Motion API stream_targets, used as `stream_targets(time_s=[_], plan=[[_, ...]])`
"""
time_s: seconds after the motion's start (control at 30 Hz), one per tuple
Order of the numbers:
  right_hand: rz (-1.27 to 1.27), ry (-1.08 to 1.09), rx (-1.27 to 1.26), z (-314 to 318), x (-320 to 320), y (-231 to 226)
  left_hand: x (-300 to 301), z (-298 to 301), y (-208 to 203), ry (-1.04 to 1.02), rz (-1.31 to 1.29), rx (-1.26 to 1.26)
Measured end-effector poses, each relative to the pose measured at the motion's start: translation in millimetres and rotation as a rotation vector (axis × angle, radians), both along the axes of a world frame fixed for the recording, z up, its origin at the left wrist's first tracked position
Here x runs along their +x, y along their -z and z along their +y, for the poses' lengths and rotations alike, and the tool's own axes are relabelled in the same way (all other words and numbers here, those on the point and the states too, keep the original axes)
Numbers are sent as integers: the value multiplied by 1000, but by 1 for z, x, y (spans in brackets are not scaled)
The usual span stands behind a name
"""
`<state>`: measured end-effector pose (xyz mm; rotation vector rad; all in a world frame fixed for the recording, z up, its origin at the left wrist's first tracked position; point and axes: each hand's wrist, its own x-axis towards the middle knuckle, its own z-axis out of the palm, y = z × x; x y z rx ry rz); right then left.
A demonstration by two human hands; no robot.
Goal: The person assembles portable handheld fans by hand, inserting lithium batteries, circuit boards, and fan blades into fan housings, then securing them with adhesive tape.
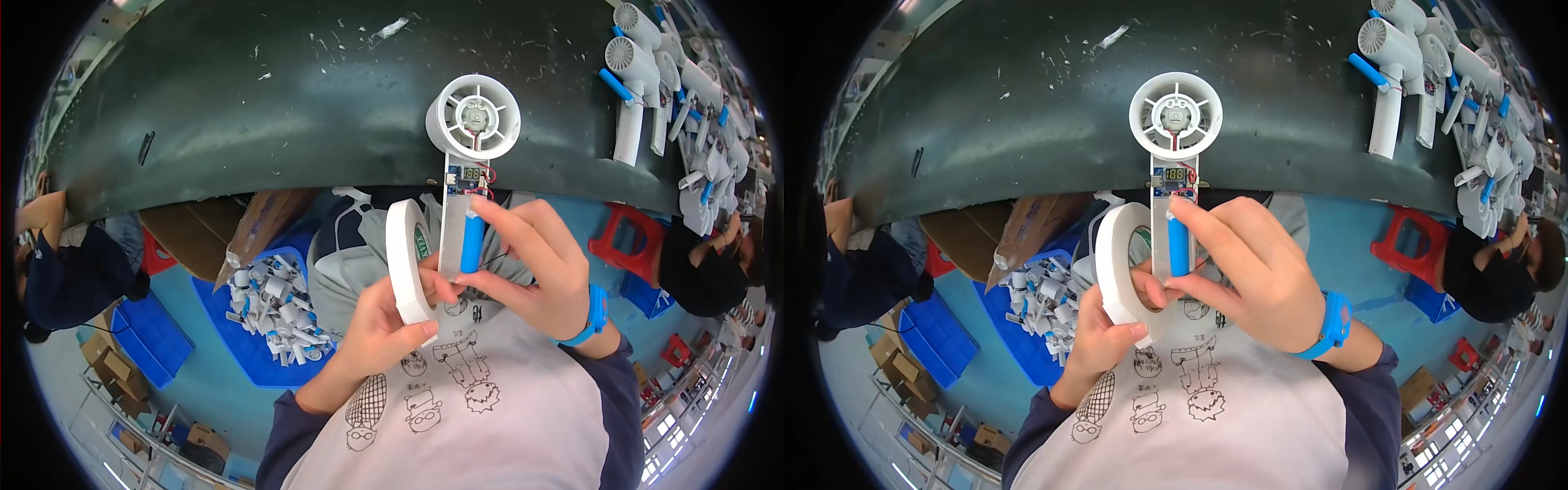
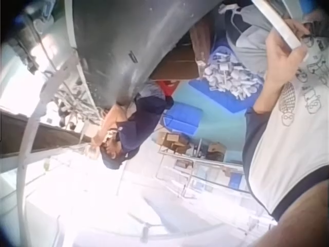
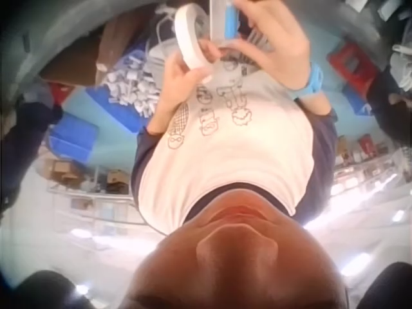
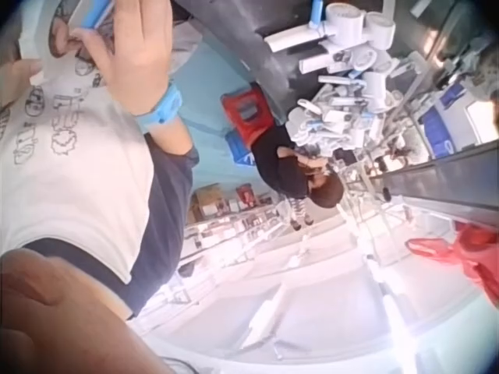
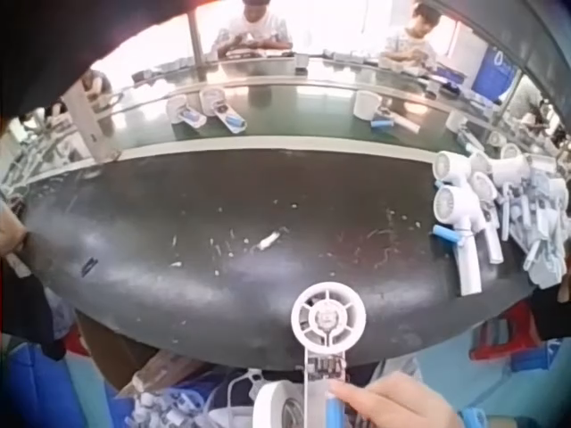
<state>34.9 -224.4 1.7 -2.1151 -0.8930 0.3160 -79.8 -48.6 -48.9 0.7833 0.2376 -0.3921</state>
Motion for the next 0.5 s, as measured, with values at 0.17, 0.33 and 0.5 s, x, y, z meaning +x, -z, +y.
stream_targets(time_s=[0.17, 0.33, 0.5], plan=[[-85, 23, -28, 6, -4, 7, -2, -1, 1, 4, -6, -28], [-253, 22, -219, 8, -9, 8, 1, -2, 5, -8, -23, -81], [188, 218, 122, 2, -4, -5, 0, -2, 7, -29, -29, -78]])
